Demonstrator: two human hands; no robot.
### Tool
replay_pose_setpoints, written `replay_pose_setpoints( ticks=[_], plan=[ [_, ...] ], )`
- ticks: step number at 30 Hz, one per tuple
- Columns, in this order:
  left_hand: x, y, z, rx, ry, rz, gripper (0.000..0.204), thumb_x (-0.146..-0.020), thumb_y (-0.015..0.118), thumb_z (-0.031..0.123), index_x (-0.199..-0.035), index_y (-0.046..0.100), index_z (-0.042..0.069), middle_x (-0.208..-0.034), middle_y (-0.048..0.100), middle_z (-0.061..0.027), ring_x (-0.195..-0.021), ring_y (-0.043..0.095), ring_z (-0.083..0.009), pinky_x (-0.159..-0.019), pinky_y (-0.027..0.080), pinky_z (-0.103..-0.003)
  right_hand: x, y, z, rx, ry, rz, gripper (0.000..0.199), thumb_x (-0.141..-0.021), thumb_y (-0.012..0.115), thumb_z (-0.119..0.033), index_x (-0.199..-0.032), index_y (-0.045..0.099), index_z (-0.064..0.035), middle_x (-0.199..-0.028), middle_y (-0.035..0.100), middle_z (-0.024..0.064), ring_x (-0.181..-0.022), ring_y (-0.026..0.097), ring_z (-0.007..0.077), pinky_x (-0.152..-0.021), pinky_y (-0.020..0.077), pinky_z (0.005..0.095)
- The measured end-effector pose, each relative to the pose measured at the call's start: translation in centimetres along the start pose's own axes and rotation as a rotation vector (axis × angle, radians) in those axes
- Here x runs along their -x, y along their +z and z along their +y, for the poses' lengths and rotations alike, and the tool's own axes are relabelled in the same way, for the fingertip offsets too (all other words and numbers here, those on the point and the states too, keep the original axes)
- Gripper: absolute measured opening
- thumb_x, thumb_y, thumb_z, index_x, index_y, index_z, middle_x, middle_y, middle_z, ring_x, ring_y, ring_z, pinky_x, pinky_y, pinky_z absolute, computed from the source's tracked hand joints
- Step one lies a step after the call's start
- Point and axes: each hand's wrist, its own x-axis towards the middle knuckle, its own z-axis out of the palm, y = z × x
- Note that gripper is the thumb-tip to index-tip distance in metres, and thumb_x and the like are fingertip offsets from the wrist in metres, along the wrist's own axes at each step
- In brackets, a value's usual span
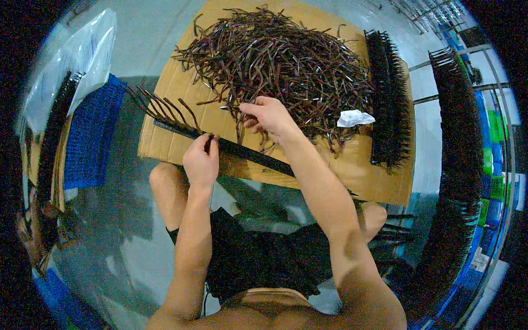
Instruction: The person sits on the floor and inserts individual dark bristles into a black plastic band, working one at a time. They pick up bristles from a pile on a cardboard sheet, insert them into the band, and then place the completed band onto a nearby rack.
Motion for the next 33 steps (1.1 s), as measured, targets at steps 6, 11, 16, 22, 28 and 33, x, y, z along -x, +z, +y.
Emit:
replay_pose_setpoints(
  ticks=[6,11,16,22,28,33],
  plan=[
    [0.4,-0.1,-0.1,-0.104,0.036,0.020,0.014,-0.086,0.065,0.016,-0.093,0.069,0.005,-0.079,0.066,-0.0121,-0.070,0.063,-0.0300,-0.064,0.050,-0.038,1.9,4.0,2.6,0.038,-0.338,0.041,0.018,-0.091,0.062,-0.015,-0.096,0.061,0.0019,-0.084,0.067,0.0076,-0.067,0.063,0.0146,-0.058,0.0496,0.0267],
    [0.4,-0.1,-0.2,-0.095,0.073,0.014,0.011,-0.085,0.063,0.008,-0.093,0.068,0.002,-0.079,0.065,-0.0169,-0.072,0.065,-0.0325,-0.065,0.051,-0.038,1.4,5.4,5.6,0.263,-0.544,0.104,0.022,-0.089,0.064,-0.019,-0.099,0.061,0.0003,-0.085,0.067,0.0174,-0.071,0.064,0.0233,-0.067,0.0501,0.0352],
    [0.4,-0.3,-0.2,-0.095,0.087,-0.012,0.011,-0.085,0.062,0.008,-0.093,0.067,0.001,-0.079,0.065,-0.0176,-0.073,0.064,-0.0344,-0.065,0.051,-0.040,1.2,5.8,5.9,0.195,-0.578,0.091,0.017,-0.089,0.064,-0.016,-0.094,0.062,0.0008,-0.077,0.067,0.0142,-0.066,0.064,0.0223,-0.063,0.0501,0.0342],
    [0.4,0.0,-0.4,-0.090,0.079,0.005,0.011,-0.086,0.062,0.013,-0.088,0.067,0.003,-0.077,0.064,-0.0149,-0.070,0.062,-0.0339,-0.063,0.050,-0.042,2.0,6.0,5.5,0.130,-0.536,0.076,0.015,-0.089,0.064,-0.013,-0.095,0.063,0.0006,-0.077,0.068,0.0144,-0.069,0.066,0.0222,-0.064,0.0513,0.0331],
    [0.6,0.0,-1.2,-0.049,0.068,-0.030,0.012,-0.086,0.063,0.014,-0.090,0.066,0.004,-0.075,0.062,-0.0149,-0.070,0.061,-0.0343,-0.061,0.048,-0.043,2.9,6.4,4.8,0.631,-0.857,0.128,0.014,-0.086,0.065,-0.009,-0.091,0.065,0.0038,-0.085,0.067,0.0139,-0.078,0.068,0.0239,-0.070,0.0529,0.0287],
    [1.0,-0.6,0.3,-0.126,-0.028,-0.024,0.014,-0.084,0.064,0.017,-0.089,0.067,0.004,-0.078,0.065,-0.0141,-0.071,0.063,-0.0316,-0.063,0.050,-0.039,2.9,6.1,4.3,0.607,-0.792,0.086,0.020,-0.089,0.064,-0.015,-0.100,0.069,0.0007,-0.083,0.068,0.0126,-0.075,0.066,0.0253,-0.069,0.0504,0.0309]
  ],
)
